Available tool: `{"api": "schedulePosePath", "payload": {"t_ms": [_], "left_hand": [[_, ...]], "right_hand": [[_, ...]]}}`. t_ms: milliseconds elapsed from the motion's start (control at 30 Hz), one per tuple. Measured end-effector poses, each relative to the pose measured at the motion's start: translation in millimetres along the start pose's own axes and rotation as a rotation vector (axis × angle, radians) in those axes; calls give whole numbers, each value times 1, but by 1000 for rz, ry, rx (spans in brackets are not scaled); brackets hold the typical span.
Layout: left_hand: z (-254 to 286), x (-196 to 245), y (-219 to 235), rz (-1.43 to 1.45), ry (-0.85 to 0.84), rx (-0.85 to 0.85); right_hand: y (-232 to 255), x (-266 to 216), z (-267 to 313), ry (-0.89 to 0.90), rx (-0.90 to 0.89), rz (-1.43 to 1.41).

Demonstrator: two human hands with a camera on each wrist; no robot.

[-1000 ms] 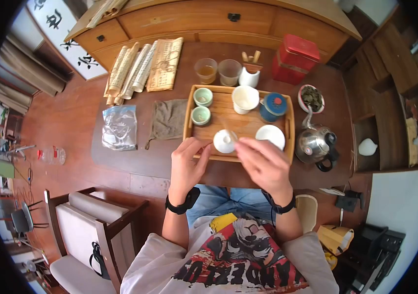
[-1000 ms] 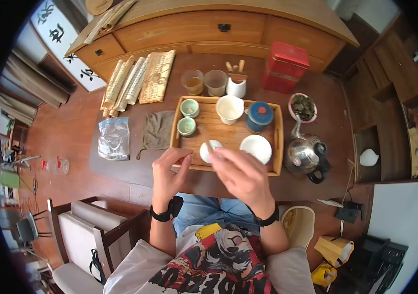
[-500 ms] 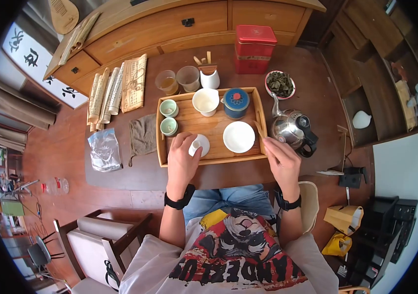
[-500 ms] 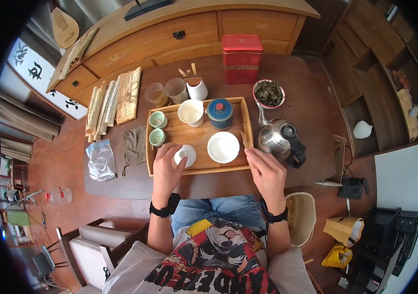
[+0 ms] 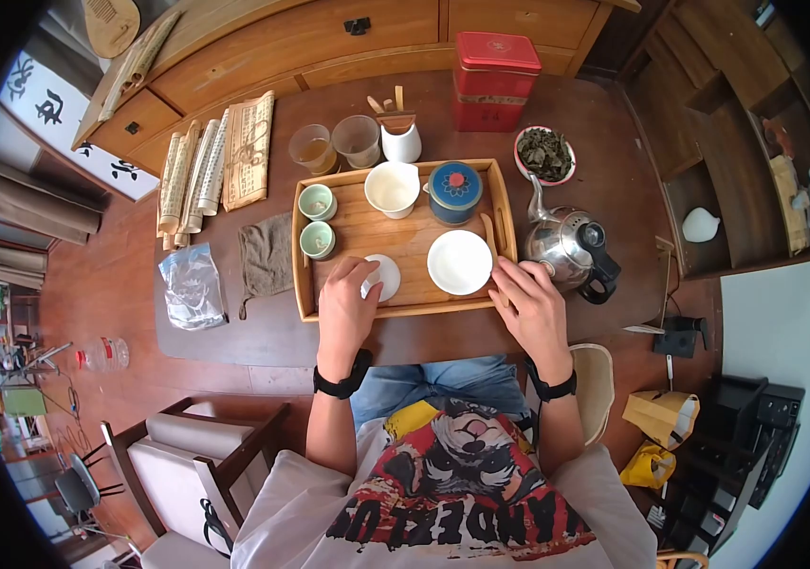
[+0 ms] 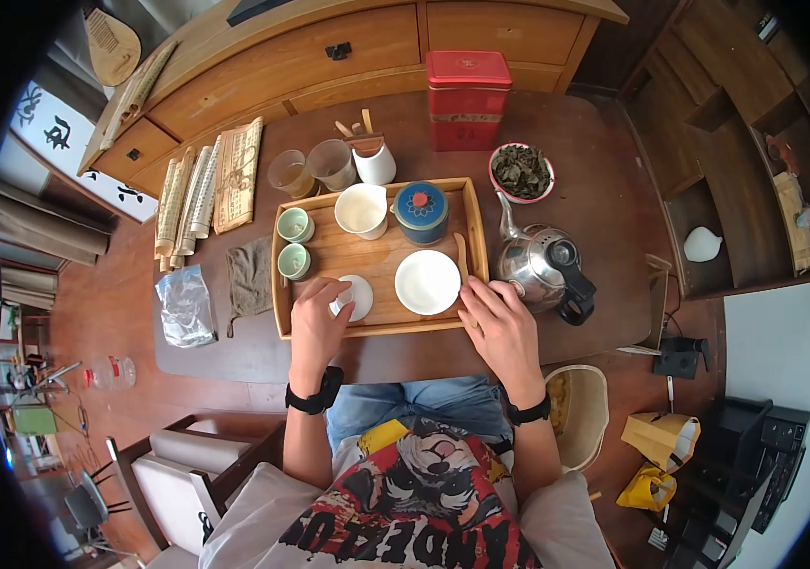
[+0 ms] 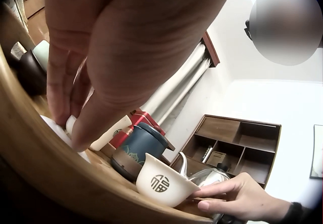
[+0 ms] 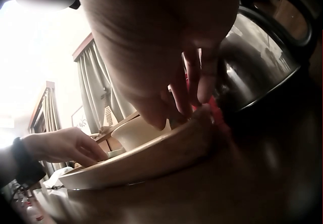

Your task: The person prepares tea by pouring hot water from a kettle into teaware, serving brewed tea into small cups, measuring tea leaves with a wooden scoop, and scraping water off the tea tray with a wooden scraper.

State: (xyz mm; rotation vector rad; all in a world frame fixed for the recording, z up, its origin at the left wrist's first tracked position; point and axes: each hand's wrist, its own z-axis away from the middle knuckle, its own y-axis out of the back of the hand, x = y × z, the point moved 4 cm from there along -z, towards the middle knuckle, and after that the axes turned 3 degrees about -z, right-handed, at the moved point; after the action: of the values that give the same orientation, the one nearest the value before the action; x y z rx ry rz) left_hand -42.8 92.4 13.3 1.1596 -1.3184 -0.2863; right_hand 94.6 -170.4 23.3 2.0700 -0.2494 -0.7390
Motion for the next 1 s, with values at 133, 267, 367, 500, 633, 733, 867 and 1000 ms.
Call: {"api": "schedulePosePath", "payload": {"t_ms": [133,267,367,500,633,733,867,1000], "left_hand": [[0,-2,0,-13,-30,37],[-4,7,10,71,24,29],[-6,26,17,95,-26,82],[-10,56,22,138,-80,100],[-19,85,14,186,-154,68],[-27,100,-6,191,-271,-1],[-31,107,-23,169,-287,-61],[-33,105,-32,121,-297,-83]], "right_hand": [[0,-2,0,-12,-64,15],[1,-4,0,-35,-100,15],[2,-3,1,-48,-125,14],[11,-7,-1,-40,-115,21],[30,-15,-16,-87,81,-132],[30,-14,-25,-156,148,-283],[14,-12,-23,-195,110,-292],[6,-12,-19,-281,58,-325]]}}
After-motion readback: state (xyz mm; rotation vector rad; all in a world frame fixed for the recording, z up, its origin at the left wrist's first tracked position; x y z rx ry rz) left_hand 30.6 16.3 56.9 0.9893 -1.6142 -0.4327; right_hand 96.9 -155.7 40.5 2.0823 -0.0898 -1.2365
